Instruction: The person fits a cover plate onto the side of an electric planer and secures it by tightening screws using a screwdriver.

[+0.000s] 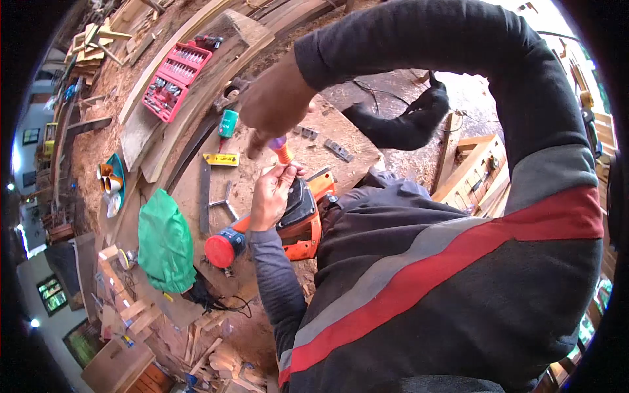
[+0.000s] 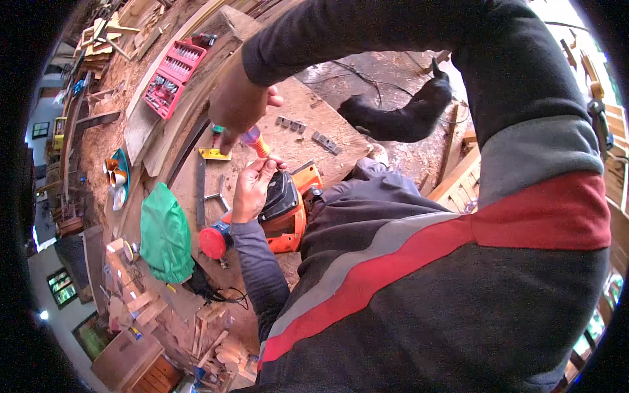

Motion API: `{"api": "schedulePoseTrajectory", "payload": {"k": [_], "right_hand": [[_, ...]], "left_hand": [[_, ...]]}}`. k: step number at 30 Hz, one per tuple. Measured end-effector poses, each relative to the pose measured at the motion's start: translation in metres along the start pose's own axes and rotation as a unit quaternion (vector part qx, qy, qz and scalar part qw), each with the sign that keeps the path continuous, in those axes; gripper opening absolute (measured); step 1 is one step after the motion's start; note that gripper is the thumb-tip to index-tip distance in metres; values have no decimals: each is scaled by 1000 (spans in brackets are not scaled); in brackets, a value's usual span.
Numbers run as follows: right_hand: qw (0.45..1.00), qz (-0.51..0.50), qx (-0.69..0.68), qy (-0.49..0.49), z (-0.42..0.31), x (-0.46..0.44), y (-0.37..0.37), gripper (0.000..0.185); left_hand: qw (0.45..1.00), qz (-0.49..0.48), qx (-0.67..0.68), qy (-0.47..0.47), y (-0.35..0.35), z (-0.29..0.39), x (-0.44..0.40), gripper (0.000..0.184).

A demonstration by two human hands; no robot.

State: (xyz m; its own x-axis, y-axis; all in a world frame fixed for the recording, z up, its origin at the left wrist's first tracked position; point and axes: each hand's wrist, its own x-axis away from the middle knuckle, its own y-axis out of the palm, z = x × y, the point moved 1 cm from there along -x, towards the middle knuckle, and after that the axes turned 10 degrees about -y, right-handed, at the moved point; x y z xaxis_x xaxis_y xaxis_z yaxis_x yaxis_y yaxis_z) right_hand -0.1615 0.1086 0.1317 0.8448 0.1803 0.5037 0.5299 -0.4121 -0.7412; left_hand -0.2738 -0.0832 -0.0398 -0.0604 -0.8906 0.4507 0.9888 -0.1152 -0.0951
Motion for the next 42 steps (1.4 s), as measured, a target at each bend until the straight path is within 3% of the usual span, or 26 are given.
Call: {"api": "schedulePoseTrajectory", "payload": {"k": [2, 4, 5, 6, 8, 9, 10, 12, 14, 16, 18, 20, 22, 24, 26, 28, 29, 30, 31, 33, 34, 36, 37, 39, 40, 42], "right_hand": [[994, 72, 64, -50, 16, -5, 9, 36], [938, 185, 109, -271, 12, 9, 6, 35], [965, 136, 82, -208, 5, 9, 3, 27], [965, 138, 83, -205, 2, 6, 6, 27], [939, 128, 255, -192, 4, -5, 16, 23], [933, 125, 289, -174, 4, -6, 10, 36], [932, 125, 290, -175, 4, -5, 7, 36], [998, 53, 27, -8, 7, -5, 4, 35], [971, 169, 83, -150, 6, 6, 6, 32], [965, 71, 111, -227, -1, 10, -9, 34], [976, 65, 121, -167, -12, 8, -10, 30], [938, -17, 318, -137, -10, -8, -3, 38], [995, 75, 39, -48, -7, -6, -8, 40], [996, 77, 16, -50, -12, 8, -12, 33], [949, 196, 45, -242, 11, -9, 5, 23], [939, 71, 104, -319, -2, -8, -6, 21], [972, 86, 87, -202, -11, 1, -8, 21], [972, 88, 87, -200, -9, -2, -5, 21], [952, 71, 221, -200, -7, -11, 1, 22], [914, 53, 351, -197, 0, -23, 8, 23], [975, 44, 193, -98, 8, -28, 8, 26], [999, 28, 28, 0, 22, -29, 14, 29], [970, 155, 78, -170, 22, -17, 19, 30], [905, 179, 157, -352, 24, -16, 8, 32], [906, 179, 156, -349, 20, -23, 5, 32], [929, 54, 265, -253, 17, -36, 9, 37]], "left_hand": [[1000, 13, -18, 8, -1, 3, 0, 30], [999, 31, -39, 10, -2, 0, 5, 30], [999, 27, -19, 11, -1, -2, 4, 30], [1000, 19, -2, 13, -1, -1, 2, 30], [999, 13, -6, 32, 0, 1, 1, 32], [1000, 10, 3, 27, 1, 3, 0, 32], [1000, 11, 15, 20, 1, 4, 1, 32], [999, 26, -33, 17, -2, 3, 1, 32], [999, 28, -30, 24, -2, 0, 1, 31], [998, 31, -31, 34, -1, 1, 4, 30], [1000, 11, -10, 14, -2, 0, 4, 34], [1000, 2, -16, 18, -2, 4, 3, 34], [1000, -2, -17, 17, -2, 3, 2, 34], [1000, -2, -2, 8, -3, 0, 0, 33], [1000, 2, -1, 11, -4, -2, 3, 32], [1000, -4, -8, 18, -2, 1, 3, 32], [1000, -6, 9, 17, -1, 3, 5, 31], [999, -6, 26, 17, -1, 4, 6, 31], [1000, -6, 22, 18, -1, 4, 5, 31], [1000, -6, 10, 9, -1, 1, 2, 31], [1000, -3, 13, 10, -1, 1, 2, 31], [1000, 6, 16, 14, 0, -1, 1, 31], [1000, 12, 16, 19, 0, -3, 0, 30], [999, 20, -3, 30, -1, -2, 4, 30], [998, 23, -28, 44, 0, 1, 4, 30], [999, 19, -4, 33, 2, -4, 1, 28]]}}
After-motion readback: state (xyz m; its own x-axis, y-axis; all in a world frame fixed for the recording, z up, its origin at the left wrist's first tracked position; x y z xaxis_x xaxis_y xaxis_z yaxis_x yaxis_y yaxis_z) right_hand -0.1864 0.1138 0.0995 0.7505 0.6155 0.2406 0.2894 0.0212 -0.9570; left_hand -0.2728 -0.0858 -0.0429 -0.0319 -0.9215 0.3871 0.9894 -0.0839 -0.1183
